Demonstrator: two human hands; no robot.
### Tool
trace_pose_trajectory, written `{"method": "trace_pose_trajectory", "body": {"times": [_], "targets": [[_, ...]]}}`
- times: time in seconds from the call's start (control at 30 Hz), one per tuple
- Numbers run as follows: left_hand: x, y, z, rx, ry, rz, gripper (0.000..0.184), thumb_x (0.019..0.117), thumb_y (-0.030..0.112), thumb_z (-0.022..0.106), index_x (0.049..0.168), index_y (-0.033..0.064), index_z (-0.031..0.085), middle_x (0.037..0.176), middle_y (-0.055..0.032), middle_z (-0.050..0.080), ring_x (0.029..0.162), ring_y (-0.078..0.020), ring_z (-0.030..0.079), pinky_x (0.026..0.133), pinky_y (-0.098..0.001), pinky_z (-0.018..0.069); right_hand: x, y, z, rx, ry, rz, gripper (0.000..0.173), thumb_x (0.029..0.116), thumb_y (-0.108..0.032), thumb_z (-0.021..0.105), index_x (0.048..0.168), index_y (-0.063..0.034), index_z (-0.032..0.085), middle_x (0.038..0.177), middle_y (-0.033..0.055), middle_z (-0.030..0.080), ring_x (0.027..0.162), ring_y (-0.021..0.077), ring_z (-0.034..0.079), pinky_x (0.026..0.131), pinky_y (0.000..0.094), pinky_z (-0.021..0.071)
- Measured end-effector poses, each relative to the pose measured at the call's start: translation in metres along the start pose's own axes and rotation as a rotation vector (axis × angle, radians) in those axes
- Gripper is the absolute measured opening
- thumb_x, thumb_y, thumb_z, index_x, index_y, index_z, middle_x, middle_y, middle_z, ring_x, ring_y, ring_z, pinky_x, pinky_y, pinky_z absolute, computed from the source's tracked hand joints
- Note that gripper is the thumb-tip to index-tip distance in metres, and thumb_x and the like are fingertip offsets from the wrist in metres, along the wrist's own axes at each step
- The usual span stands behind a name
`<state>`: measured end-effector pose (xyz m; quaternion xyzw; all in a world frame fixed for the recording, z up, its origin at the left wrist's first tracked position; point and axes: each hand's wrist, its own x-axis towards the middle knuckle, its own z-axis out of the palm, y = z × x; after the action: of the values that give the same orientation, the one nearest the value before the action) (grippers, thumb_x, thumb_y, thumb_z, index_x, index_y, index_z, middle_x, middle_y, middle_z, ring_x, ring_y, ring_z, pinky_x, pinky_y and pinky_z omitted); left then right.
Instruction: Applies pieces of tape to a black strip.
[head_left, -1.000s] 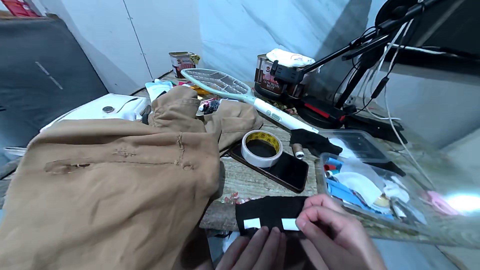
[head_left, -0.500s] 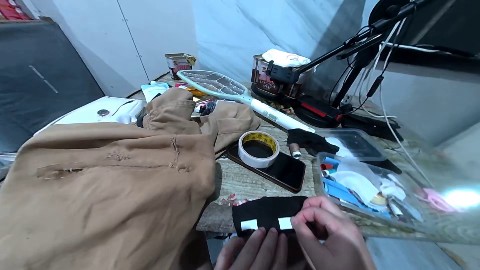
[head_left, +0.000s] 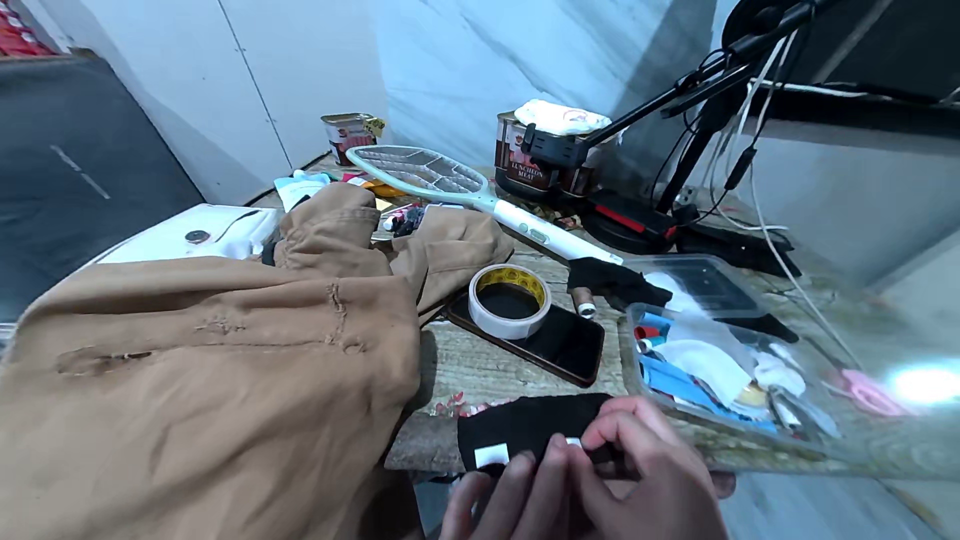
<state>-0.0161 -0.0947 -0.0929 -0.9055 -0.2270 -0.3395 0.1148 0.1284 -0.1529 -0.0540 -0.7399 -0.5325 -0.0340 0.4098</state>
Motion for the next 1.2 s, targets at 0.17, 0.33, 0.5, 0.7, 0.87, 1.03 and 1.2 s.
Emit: {"method": "trace_pose_trajectory", "body": {"times": [0.17, 0.33, 0.5, 0.7, 0.87, 1.03, 1.2], "targets": [[-0.001, -0.002, 0.0, 0.038, -0.04, 0.046, 0.03, 0.103, 0.014, 0.051, 0.125, 0.0135, 0.071, 0.132, 0.001, 0.07, 0.121, -0.0166, 0.059, 0.098, -0.0388, 0.0334, 0.002, 0.0, -0.002, 0.027, -0.017, -0.022, 0.014, 0.0811, -0.009, 0.076, 0.093, -0.0029, 0.071, 0.092, 0.0137, 0.064, 0.079, 0.0143, 0.06, 0.065, 0.0218, 0.0477], [-0.002, -0.002, -0.002, 0.079, -0.054, 0.067, 0.032, 0.1036, 0.011, 0.049, 0.128, 0.012, 0.07, 0.133, 0.0004, 0.07, 0.122, -0.0166, 0.059, 0.097, -0.039, 0.0348, -0.007, 0.02, 0.005, 0.101, 0.019, -0.206, 0.009, 0.088, -0.008, 0.071, 0.089, -0.0072, 0.08, 0.093, 0.0132, 0.064, 0.084, 0.0096, 0.057, 0.075, 0.0156, 0.0473], [-0.002, -0.003, -0.002, 0.125, -0.062, 0.091, 0.032, 0.1044, 0.009, 0.048, 0.127, 0.012, 0.071, 0.132, 0.0011, 0.07, 0.121, -0.0154, 0.06, 0.097, -0.0376, 0.0368, -0.017, 0.036, 0.003, -0.125, 0.044, -0.41, 0.017, 0.0942, -0.012, 0.064, 0.101, -0.0108, 0.079, 0.097, 0.0115, 0.069, 0.093, 0.021, 0.06, 0.083, 0.0255, 0.0478], [0.01, -0.002, -0.008, -0.045, -0.097, 0.022, 0.029, 0.1024, 0.015, 0.053, 0.123, 0.011, 0.072, 0.127, -0.0016, 0.072, 0.117, -0.0183, 0.061, 0.098, -0.0391, 0.0358, -0.015, 0.042, -0.001, -0.08, 0.063, -0.404, 0.017, 0.0949, -0.009, 0.061, 0.097, -0.0055, 0.077, 0.095, 0.0125, 0.069, 0.093, 0.0218, 0.061, 0.085, 0.0263, 0.0485], [0.045, -0.015, -0.027, -0.341, -0.189, -0.072, 0.019, 0.0987, 0.013, 0.058, 0.106, 0.0091, 0.075, 0.092, -0.0047, 0.076, 0.095, -0.0265, 0.069, 0.085, -0.0469, 0.0456, -0.009, 0.036, -0.036, -0.035, 0.142, -0.296, 0.02, 0.0976, -0.011, 0.058, 0.097, 0.0013, 0.074, 0.095, 0.0188, 0.07, 0.094, 0.0219, 0.065, 0.085, 0.0256, 0.0518], [0.076, -0.034, -0.033, -0.336, -0.127, -0.033, 0.024, 0.0919, 0.005, 0.064, 0.114, 0.0023, 0.071, 0.106, -0.0194, 0.073, 0.097, -0.0416, 0.069, 0.082, -0.0604, 0.0499, 0.013, 0.094, -0.118, -0.438, 0.447, -0.069, 0.027, 0.095, -0.014, 0.054, 0.101, 0.0038, 0.073, 0.096, 0.0201, 0.071, 0.08, 0.0279, 0.068, 0.07, 0.0408, 0.0563], [0.107, -0.058, -0.003, -0.194, -0.171, -0.186, 0.044, 0.0877, -0.007, 0.065, 0.13, 0.0014, 0.067, 0.127, -0.0239, 0.067, 0.098, -0.0472, 0.071, 0.075, -0.0636, 0.0568, 0.028, 0.154, -0.185, -0.596, 0.165, 0.51, 0.027, 0.1026, -0.015, 0.058, 0.116, 0.0029, 0.073, 0.118, 0.0299, 0.068, 0.11, 0.0512, 0.064, 0.093, 0.0708, 0.0465]]}}
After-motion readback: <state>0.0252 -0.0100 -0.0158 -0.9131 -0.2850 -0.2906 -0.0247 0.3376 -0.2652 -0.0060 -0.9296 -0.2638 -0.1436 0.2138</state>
